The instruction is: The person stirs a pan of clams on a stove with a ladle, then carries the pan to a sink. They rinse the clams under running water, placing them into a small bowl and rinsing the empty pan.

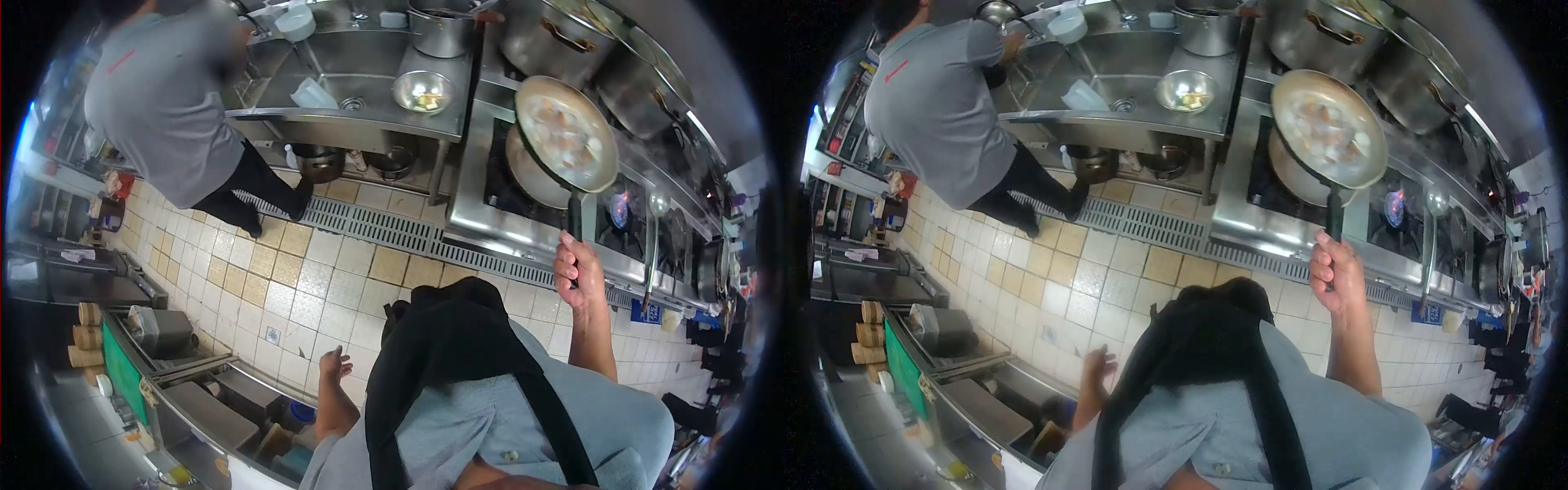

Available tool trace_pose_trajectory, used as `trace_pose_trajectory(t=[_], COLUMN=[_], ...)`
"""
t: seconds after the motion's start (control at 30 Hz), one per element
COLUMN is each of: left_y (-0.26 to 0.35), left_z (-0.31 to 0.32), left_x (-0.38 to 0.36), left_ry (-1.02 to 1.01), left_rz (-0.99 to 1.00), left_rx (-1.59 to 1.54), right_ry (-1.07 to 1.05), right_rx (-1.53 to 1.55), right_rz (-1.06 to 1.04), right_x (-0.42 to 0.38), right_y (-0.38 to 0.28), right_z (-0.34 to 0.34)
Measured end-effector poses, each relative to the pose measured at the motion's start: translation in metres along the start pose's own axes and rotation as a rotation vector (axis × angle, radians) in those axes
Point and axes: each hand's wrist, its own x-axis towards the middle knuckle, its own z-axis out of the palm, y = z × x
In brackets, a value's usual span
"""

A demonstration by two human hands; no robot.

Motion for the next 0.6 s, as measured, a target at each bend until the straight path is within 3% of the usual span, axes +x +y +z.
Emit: trace_pose_trajectory(t=[0.17, 0.37, 0.47, 0.6], left_y=[0.060, 0.092, 0.059, 0.052], left_z=[-0.013, 0.005, -0.005, -0.002], left_x=[0.015, 0.023, 0.055, 0.060], left_ry=[0.010, 0.010, -0.002, 0.061], left_rz=[0.091, 0.052, 0.222, 0.000], left_rx=[-0.057, -0.131, -0.023, -0.300], right_ry=[-0.193, -0.384, -0.494, -0.520], right_rx=[-0.089, -0.212, -0.236, -0.222], right_rz=[0.132, 0.268, 0.326, 0.373], right_x=[0.029, 0.105, 0.160, 0.238], right_y=[0.007, 0.017, 0.024, 0.048], right_z=[0.089, 0.179, 0.220, 0.275])
